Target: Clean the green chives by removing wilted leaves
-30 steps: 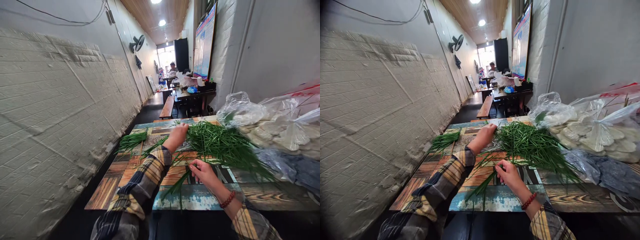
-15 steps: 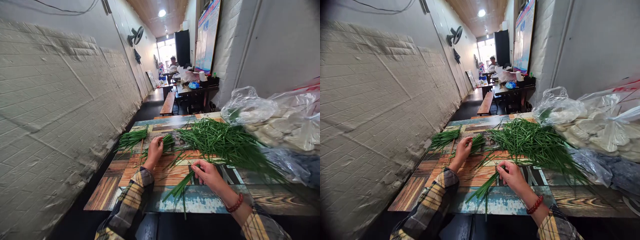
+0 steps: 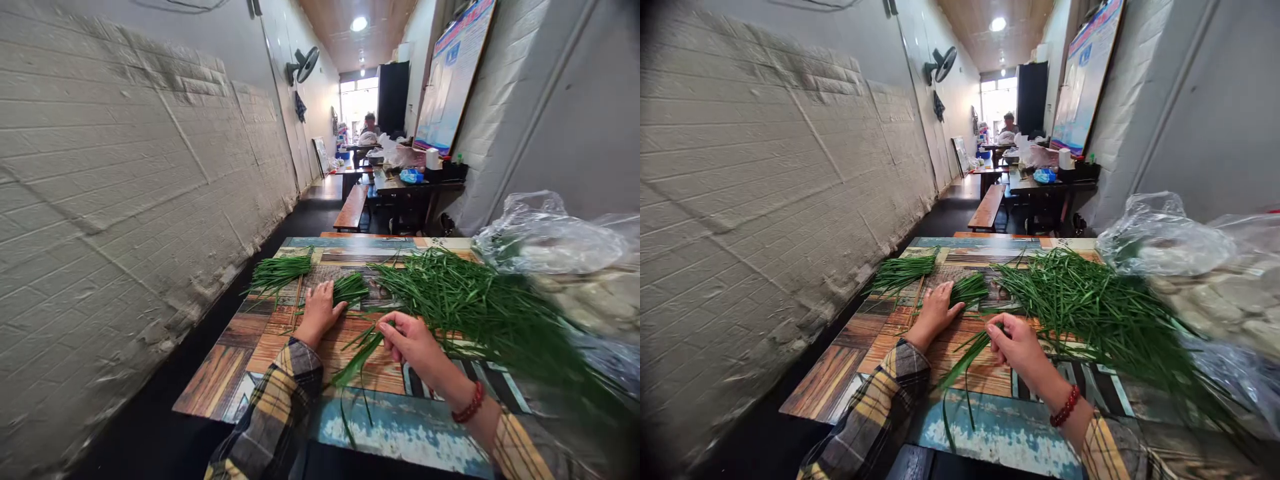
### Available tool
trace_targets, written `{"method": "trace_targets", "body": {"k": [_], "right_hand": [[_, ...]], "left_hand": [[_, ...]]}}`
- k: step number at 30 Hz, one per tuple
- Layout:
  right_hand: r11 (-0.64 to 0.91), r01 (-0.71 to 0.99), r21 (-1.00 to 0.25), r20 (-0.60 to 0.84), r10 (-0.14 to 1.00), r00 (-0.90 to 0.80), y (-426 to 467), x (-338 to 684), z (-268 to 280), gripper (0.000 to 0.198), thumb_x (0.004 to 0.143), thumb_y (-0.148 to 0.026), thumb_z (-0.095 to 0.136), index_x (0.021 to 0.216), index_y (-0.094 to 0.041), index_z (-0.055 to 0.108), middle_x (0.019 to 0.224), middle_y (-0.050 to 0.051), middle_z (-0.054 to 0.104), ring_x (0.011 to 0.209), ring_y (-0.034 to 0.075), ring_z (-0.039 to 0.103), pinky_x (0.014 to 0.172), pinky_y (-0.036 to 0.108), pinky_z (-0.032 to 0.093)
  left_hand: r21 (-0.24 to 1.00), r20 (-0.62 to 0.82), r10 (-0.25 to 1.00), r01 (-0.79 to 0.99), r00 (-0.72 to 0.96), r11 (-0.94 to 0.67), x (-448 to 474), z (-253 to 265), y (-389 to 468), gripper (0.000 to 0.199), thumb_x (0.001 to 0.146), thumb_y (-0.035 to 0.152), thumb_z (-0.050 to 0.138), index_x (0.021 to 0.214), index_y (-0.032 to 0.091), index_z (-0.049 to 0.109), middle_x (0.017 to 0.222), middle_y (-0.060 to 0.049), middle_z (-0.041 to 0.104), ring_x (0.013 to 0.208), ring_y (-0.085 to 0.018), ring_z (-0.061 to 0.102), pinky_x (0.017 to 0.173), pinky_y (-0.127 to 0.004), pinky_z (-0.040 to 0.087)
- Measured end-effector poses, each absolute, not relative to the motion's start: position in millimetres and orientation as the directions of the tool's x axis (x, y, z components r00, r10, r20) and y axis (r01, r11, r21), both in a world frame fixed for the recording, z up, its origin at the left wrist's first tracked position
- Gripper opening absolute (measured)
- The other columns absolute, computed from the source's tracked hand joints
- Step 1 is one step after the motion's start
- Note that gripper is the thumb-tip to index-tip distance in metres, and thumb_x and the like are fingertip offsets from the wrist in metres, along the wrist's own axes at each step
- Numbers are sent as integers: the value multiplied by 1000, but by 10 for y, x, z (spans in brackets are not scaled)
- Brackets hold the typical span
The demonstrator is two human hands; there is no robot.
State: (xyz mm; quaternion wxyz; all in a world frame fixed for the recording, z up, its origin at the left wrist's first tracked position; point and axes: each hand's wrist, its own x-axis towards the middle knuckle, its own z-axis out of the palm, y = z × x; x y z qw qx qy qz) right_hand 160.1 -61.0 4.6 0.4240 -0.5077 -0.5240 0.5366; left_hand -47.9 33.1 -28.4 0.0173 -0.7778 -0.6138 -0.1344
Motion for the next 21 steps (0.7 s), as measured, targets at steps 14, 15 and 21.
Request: {"method": "trace_targets", "body": {"k": [14, 15, 21], "right_hand": [[-144, -313, -939, -161, 987, 29, -181, 1780, -114, 38, 67, -49, 72, 86, -18, 59, 57, -5, 53, 41, 7, 40, 38, 19, 26], [-167, -312, -935, -177, 984, 1, -207, 1748, -133, 38, 67, -49, 72, 86, -18, 59, 56, -6, 53, 41, 6, 40, 38, 19, 26], [-224, -156, -962, -199, 967, -162, -363, 1479, -218, 42, 70, -54, 67, 87, -17, 57, 54, -6, 54, 39, 6, 42, 37, 18, 26]], "left_hand": [[304, 206, 789, 728, 579, -614, -453, -255, 298, 43, 83, 11, 49, 126, 16, 53, 131, -12, 57, 121, -23, 52, 105, -40, 39], [323, 223, 777, 707, 589, -629, -439, -252, 281, 43, 82, 9, 50, 124, 16, 54, 128, -13, 59, 118, -23, 54, 104, -39, 41], [371, 337, 805, 717, 488, -590, -404, -252, 228, 48, 76, 9, 55, 124, 14, 55, 122, -14, 60, 112, -25, 55, 99, -44, 44]]}}
